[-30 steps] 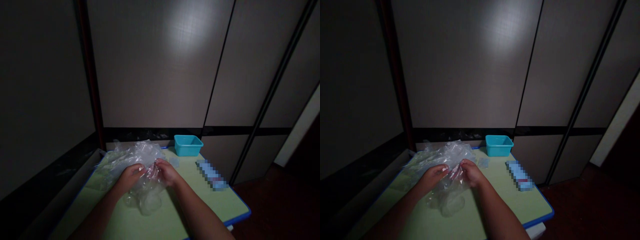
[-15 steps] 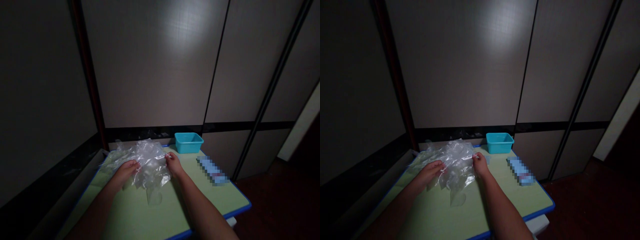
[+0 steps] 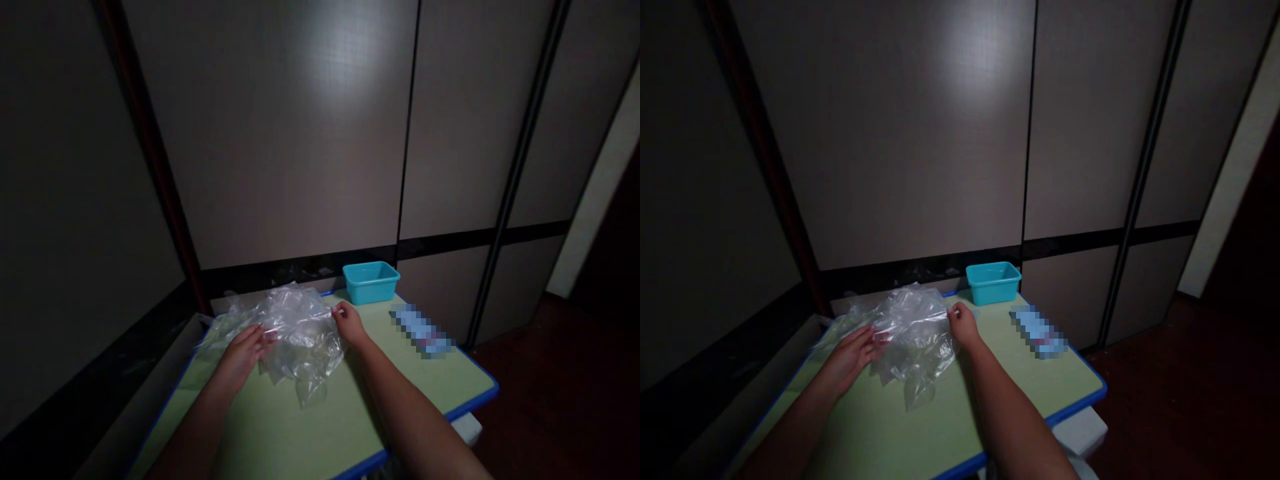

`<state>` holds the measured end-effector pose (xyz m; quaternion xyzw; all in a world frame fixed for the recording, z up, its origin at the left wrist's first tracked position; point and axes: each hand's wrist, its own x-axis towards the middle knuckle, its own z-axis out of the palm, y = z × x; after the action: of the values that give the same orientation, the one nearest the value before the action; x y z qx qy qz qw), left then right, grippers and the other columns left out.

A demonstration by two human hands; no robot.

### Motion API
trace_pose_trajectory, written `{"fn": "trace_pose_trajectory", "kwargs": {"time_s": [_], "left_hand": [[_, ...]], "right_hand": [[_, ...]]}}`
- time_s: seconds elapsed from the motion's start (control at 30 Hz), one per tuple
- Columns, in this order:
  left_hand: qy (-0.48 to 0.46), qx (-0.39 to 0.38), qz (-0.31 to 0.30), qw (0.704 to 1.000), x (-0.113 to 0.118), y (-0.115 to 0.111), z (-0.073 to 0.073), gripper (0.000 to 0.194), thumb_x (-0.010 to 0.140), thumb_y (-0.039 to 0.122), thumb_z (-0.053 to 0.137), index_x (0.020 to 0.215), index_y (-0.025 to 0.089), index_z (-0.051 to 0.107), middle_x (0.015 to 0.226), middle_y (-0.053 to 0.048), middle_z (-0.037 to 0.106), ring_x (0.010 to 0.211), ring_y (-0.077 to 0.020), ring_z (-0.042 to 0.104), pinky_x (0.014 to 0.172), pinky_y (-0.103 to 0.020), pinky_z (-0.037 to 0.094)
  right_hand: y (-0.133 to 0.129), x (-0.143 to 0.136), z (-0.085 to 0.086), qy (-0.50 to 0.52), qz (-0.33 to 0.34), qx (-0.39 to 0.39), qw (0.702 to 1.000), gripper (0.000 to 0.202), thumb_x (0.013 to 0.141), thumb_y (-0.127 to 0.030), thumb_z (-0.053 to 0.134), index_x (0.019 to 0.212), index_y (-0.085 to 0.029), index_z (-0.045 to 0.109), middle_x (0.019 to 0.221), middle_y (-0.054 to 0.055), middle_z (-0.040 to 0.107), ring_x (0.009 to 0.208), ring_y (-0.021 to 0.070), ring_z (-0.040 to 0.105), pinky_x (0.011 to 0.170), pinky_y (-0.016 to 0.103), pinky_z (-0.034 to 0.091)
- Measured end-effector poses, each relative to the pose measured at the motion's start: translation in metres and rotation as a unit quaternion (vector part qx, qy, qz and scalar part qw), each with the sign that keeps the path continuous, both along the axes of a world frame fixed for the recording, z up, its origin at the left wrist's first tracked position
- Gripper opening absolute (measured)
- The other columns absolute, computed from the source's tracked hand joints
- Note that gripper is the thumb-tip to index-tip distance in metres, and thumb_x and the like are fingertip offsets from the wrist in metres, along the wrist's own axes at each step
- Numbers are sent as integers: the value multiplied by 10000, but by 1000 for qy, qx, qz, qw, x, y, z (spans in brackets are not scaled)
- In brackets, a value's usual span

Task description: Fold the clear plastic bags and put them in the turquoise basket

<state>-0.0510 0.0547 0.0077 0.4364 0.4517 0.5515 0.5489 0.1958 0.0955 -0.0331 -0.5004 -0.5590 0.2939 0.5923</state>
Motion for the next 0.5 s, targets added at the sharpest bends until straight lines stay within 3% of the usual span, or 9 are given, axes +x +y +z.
{"fn": "trace_pose_trajectory", "kwargs": {"time_s": [0.2, 0.5], "left_hand": [[13, -5, 75, 997, -9, 7, -4, 51, 807, 165, 545, 757, 164, 533, 696, 2, 630, 610, -125, 641, 587, -226, 506], [-15, 23, 130, 991, -7, 7, -2, 99, 838, 202, 504, 743, 175, 505, 650, 33, 581, 561, -102, 611, 542, -196, 490]], "right_hand": [[3, 0, -1, -35, -20, -7, 999, 141, 740, -286, 511, 649, -188, 468, 536, -41, 485, 531, 112, 450, 510, 202, 305], [-1, 1, 3, -107, -27, -20, 994, 117, 776, -262, 500, 680, -196, 482, 545, -44, 481, 513, 109, 427, 511, 209, 263]]}}
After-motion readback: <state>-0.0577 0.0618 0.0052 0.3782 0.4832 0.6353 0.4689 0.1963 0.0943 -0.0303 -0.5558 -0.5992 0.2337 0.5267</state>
